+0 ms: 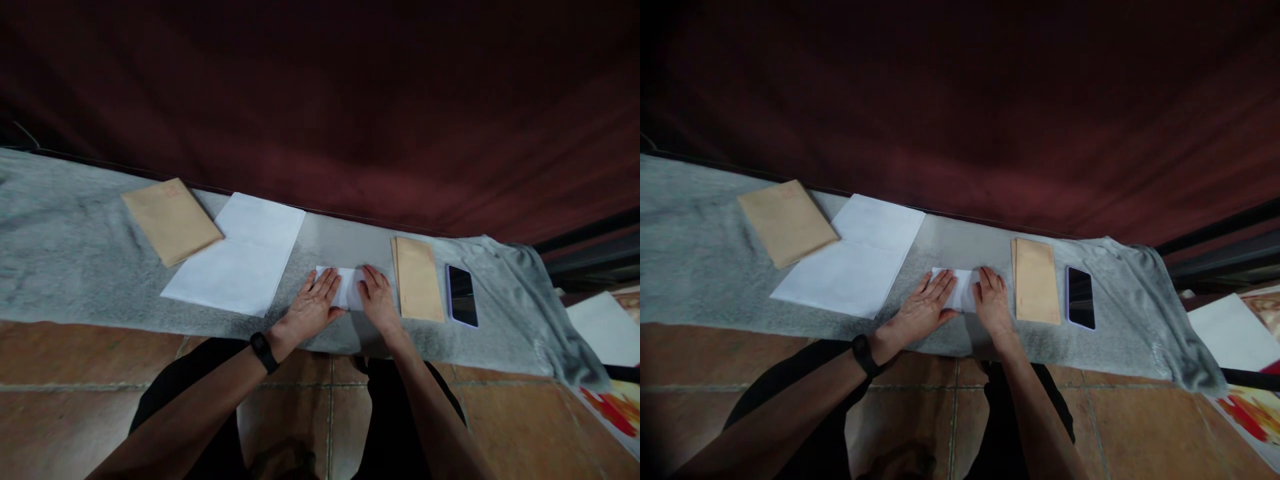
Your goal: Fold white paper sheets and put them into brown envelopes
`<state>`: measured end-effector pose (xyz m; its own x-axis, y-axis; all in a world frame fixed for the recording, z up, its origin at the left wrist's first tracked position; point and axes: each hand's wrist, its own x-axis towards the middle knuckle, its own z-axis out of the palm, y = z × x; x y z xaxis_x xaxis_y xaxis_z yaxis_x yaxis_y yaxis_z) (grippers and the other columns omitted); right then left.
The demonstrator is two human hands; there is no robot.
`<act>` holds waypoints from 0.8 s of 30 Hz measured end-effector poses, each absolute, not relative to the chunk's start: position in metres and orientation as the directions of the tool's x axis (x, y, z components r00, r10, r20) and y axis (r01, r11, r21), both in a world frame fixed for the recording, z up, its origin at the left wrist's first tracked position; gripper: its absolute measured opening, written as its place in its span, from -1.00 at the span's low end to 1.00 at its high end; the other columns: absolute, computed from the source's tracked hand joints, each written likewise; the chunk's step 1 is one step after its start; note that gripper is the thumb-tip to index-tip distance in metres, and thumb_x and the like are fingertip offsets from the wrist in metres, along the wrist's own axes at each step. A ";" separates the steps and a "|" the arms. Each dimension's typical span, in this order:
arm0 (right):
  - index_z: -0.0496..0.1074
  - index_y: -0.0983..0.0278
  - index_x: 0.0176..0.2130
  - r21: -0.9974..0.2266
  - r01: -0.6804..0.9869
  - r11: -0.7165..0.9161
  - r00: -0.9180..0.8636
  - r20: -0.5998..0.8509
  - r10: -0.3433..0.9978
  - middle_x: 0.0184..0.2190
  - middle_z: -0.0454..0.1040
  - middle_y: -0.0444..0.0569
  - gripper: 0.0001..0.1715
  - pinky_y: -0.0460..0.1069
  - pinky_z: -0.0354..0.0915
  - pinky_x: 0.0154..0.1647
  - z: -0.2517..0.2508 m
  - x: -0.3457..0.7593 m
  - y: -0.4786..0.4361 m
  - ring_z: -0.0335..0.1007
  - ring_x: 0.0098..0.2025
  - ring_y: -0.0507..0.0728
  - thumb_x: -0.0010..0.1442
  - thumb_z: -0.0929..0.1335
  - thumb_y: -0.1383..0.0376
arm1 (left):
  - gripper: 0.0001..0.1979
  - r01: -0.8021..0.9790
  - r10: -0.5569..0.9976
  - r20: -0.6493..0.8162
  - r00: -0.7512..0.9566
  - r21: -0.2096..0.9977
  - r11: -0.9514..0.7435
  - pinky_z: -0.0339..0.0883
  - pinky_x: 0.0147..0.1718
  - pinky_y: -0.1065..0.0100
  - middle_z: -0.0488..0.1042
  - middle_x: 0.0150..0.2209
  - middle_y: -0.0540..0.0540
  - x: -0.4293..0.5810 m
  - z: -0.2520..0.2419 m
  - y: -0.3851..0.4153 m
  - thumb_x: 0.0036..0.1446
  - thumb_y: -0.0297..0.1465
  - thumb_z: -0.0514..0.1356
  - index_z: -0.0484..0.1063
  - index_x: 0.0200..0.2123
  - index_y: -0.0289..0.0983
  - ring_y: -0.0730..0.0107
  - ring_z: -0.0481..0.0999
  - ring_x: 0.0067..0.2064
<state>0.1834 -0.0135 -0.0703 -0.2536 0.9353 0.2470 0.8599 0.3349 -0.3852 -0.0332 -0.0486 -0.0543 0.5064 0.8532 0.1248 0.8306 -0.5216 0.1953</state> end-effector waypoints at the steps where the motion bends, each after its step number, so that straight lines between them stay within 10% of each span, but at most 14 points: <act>1: 0.32 0.38 0.33 -0.375 0.865 0.332 -0.253 0.246 0.936 0.29 0.36 0.26 -0.45 0.26 0.15 0.40 -0.069 0.182 -0.013 0.23 0.35 0.28 0.46 0.17 0.27 | -0.29 0.833 0.856 0.126 0.502 0.197 -0.517 -0.19 0.48 -0.06 0.10 0.47 -0.37 -0.033 -0.055 -0.048 0.39 -0.09 0.08 0.11 0.42 -0.42 0.04 -0.02 0.52; 16: 0.08 0.37 0.47 -0.358 0.841 0.405 -0.383 0.134 0.914 0.48 0.12 0.12 -0.34 0.21 -0.05 0.53 -0.062 0.136 -0.044 -0.05 0.52 0.18 0.55 0.07 0.15 | -0.36 0.850 0.879 0.194 0.436 0.233 -0.473 -0.03 0.46 -0.05 0.12 0.46 -0.42 -0.014 -0.067 -0.051 0.33 -0.48 -0.11 0.03 0.45 -0.54 0.08 0.01 0.51; 24: 0.04 0.40 0.48 -0.266 0.917 0.296 -0.253 0.183 0.950 0.48 0.07 0.20 -0.31 0.28 -0.05 0.51 -0.070 0.164 -0.037 -0.06 0.53 0.27 0.54 0.12 0.12 | -0.20 0.843 0.866 0.219 0.450 0.218 -0.493 -0.07 0.45 -0.11 0.13 0.45 -0.43 -0.026 -0.070 -0.047 0.36 -0.01 0.02 0.10 0.43 -0.47 -0.04 0.03 0.51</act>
